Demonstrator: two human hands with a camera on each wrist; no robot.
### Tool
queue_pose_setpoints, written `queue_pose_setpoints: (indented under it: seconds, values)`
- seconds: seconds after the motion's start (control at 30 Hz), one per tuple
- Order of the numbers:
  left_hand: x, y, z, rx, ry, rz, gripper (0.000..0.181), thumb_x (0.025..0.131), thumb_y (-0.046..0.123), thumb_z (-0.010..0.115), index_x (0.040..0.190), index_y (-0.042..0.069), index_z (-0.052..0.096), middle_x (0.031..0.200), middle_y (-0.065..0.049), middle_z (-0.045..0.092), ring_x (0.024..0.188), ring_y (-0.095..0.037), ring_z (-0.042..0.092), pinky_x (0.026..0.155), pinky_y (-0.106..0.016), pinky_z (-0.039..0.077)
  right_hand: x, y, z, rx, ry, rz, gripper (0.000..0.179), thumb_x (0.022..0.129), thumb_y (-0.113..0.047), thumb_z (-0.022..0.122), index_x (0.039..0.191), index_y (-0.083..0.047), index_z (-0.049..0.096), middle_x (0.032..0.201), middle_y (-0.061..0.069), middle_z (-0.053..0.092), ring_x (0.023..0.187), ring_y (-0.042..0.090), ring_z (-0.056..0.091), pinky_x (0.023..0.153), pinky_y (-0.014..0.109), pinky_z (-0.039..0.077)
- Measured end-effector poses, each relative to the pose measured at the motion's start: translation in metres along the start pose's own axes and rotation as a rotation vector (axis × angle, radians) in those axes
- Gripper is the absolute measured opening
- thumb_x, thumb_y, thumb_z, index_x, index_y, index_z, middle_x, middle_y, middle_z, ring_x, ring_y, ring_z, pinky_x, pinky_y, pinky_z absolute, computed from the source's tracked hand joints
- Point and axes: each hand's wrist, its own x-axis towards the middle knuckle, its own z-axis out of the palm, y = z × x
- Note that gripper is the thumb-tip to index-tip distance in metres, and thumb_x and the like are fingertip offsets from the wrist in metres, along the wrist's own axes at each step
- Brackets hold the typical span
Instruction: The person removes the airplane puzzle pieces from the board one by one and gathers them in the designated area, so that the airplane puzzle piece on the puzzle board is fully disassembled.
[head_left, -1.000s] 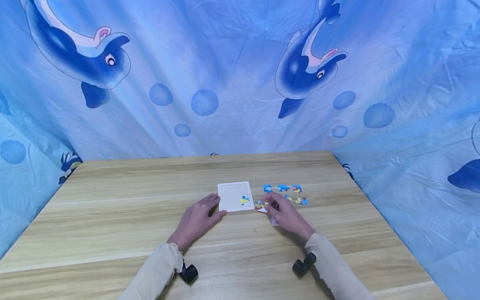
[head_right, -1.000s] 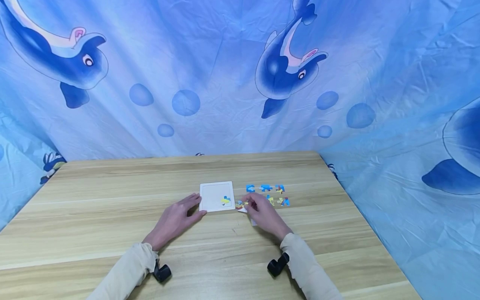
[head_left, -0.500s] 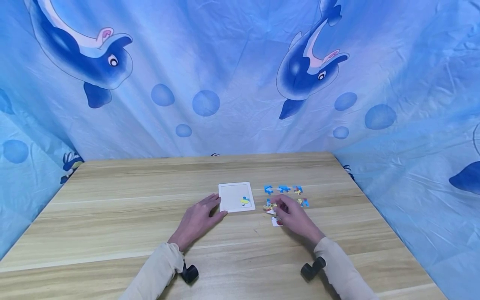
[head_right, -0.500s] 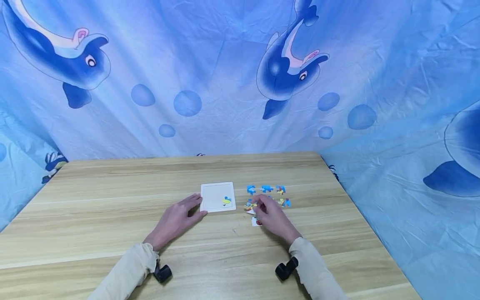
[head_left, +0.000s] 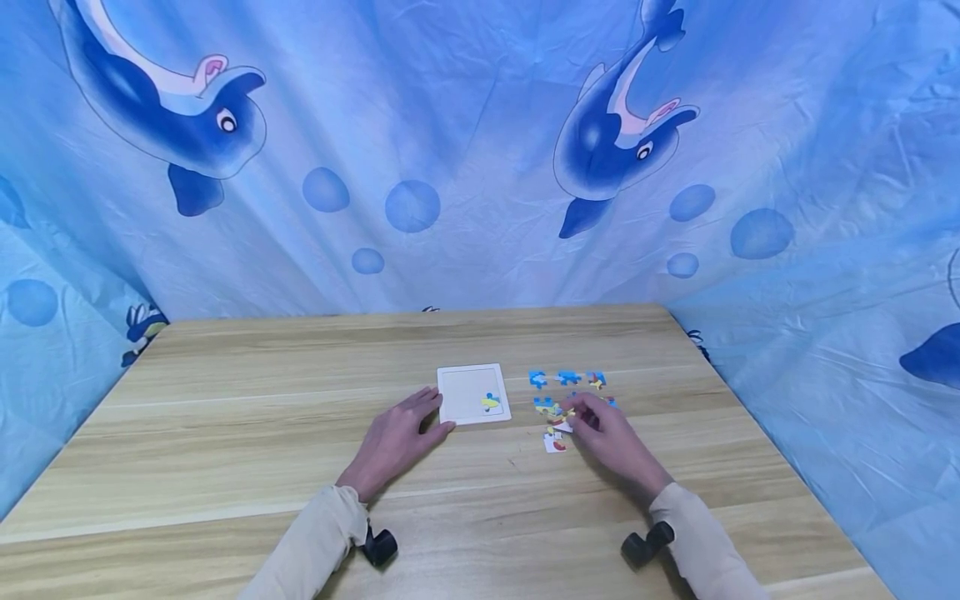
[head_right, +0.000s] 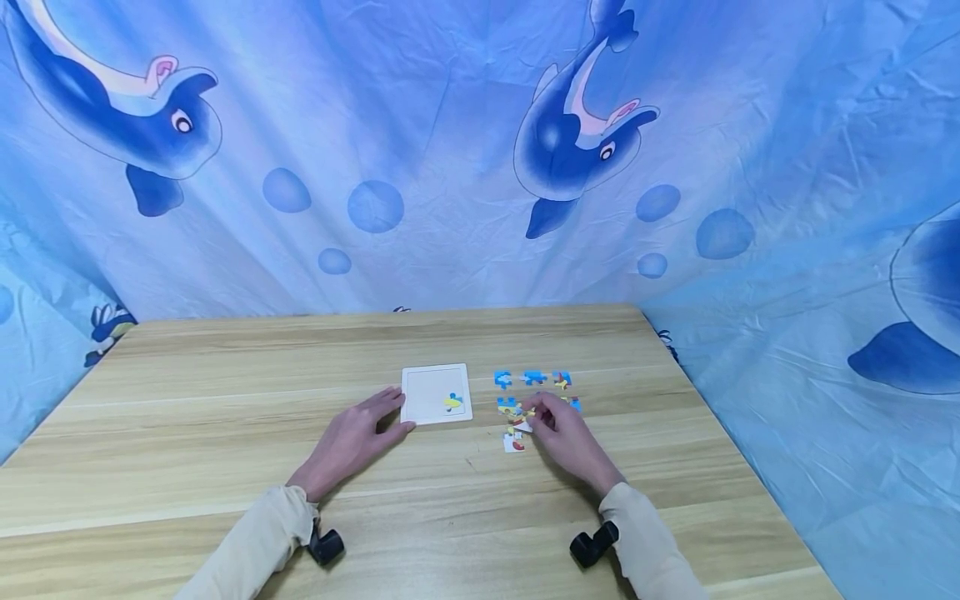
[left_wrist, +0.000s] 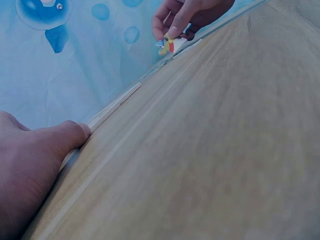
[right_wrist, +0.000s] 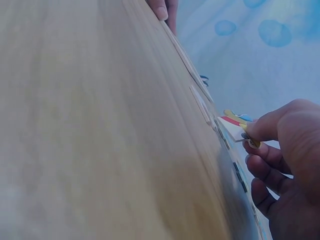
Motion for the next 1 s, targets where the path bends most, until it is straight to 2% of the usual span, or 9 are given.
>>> queue_pose_setpoints:
  seconds: [0.3,0.63,1.0]
  values:
    - [-0.001,0.0,0.0,-0.004,-0.007,-0.009,0.057,0.096,0.044,0.073,0.136,0.004,0.068,0.143,-0.014,0.061,0.134,-0.032,0.056,0.102,-0.052,0.051,-0.005,0.001,-0.007,-0.048,0.01,0.063,0.018,0.099,-0.001,0.064,0.114,-0.008,0.069,0.095,0.001,0.061,0.086,0.018,0.057,0.074,0.028,0.051]
    - [-0.001,0.0,-0.001,0.004,-0.004,-0.003,0.057,0.096,0.044,0.073,0.136,0.003,0.067,0.143,-0.014,0.061,0.135,-0.031,0.056,0.103,-0.052,0.051,-0.016,0.008,-0.015,-0.046,0.022,0.07,0.02,0.097,0.003,0.065,0.114,-0.008,0.068,0.098,0.002,0.06,0.087,0.018,0.057,0.074,0.027,0.051]
    - [-0.001,0.0,-0.001,-0.009,-0.015,-0.01,0.058,0.096,0.045,0.072,0.137,0.004,0.067,0.144,-0.014,0.06,0.136,-0.031,0.055,0.105,-0.051,0.049,-0.025,0.009,-0.022,-0.043,0.01,0.108,0.017,0.1,-0.001,0.063,0.114,-0.009,0.068,0.095,0.002,0.062,0.084,0.017,0.057,0.071,0.027,0.05]
